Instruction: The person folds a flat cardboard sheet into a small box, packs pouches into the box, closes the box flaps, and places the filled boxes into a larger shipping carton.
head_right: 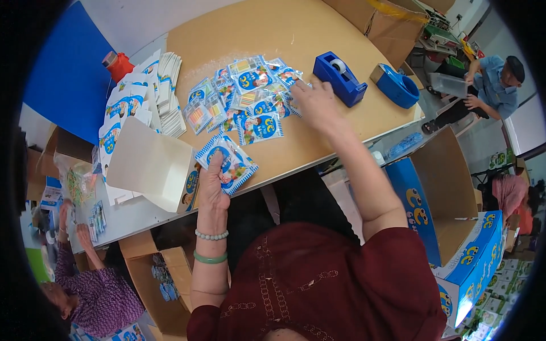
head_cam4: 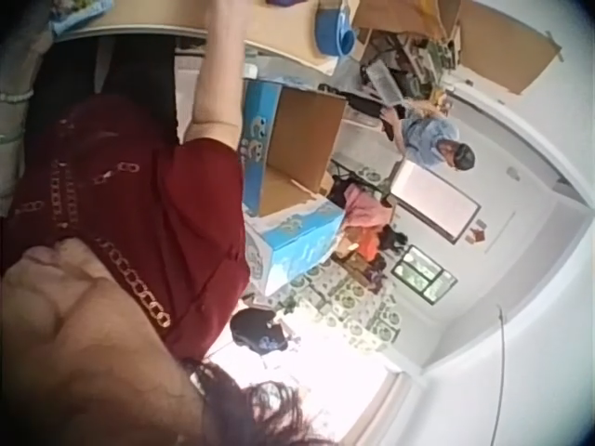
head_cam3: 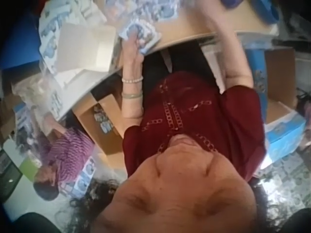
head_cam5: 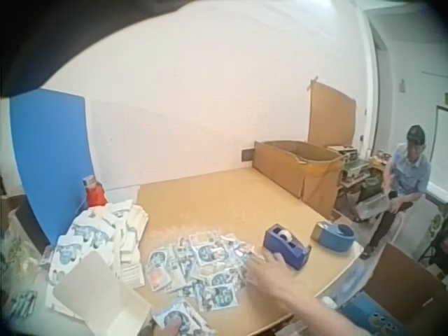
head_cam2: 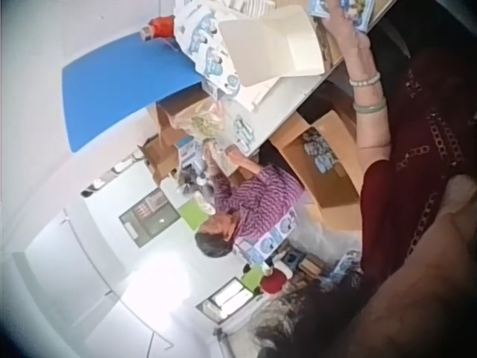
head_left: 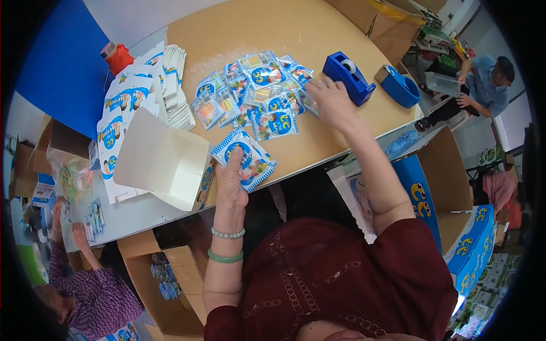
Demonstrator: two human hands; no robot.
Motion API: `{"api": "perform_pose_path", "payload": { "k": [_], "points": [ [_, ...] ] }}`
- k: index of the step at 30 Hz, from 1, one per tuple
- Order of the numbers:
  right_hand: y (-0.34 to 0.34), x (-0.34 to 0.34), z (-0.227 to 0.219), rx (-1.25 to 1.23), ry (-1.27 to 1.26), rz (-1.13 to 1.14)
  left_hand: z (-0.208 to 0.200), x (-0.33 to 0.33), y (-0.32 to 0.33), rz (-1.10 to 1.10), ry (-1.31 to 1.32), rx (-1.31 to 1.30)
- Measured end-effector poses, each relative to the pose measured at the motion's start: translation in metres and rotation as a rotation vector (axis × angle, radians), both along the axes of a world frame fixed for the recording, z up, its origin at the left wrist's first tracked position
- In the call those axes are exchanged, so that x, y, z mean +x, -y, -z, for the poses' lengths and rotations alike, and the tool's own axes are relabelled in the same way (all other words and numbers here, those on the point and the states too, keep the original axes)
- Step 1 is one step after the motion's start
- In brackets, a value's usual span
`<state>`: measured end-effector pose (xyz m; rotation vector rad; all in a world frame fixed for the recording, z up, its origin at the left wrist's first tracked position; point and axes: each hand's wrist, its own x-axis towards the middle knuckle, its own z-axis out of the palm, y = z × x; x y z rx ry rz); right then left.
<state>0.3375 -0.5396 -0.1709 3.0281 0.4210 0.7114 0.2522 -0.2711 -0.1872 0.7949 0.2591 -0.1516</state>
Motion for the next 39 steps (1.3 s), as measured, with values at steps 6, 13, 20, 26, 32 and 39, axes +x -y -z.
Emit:
{"api": "perform_pose_path", "payload": {
  "k": [6, 13, 20, 26, 32, 39],
  "points": [
    [0.011, -0.006, -0.034, -0.125, -0.403, 0.061, -0.001, 0.001, -0.001, 0.014, 0.004, -0.018],
    [-0.062, -0.010, -0.020, 0.386, -0.488, -0.164, 0.004, 0.001, 0.004, -0.015, 0.040, 0.034],
    [-0.077, -0.007, -0.027, 0.362, -0.636, 0.100, -0.005, -0.007, -0.004, 0.006, -0.005, -0.008],
    [-0.074, -0.057, -0.034, 1.673, -0.922, -0.369, -0.003, -0.005, 0.006, -0.073, 0.040, 0.083],
    [-0.114, -0.067, 0.003, 1.533, -0.773, -0.275, -0.023, -0.002, 0.026, -0.035, 0.135, 0.043],
    [-0.133, -0.085, -0.021, 0.639, -0.570, -0.242, 0.004, -0.004, 0.003, -0.027, -0.047, -0.056]
  ]
}}
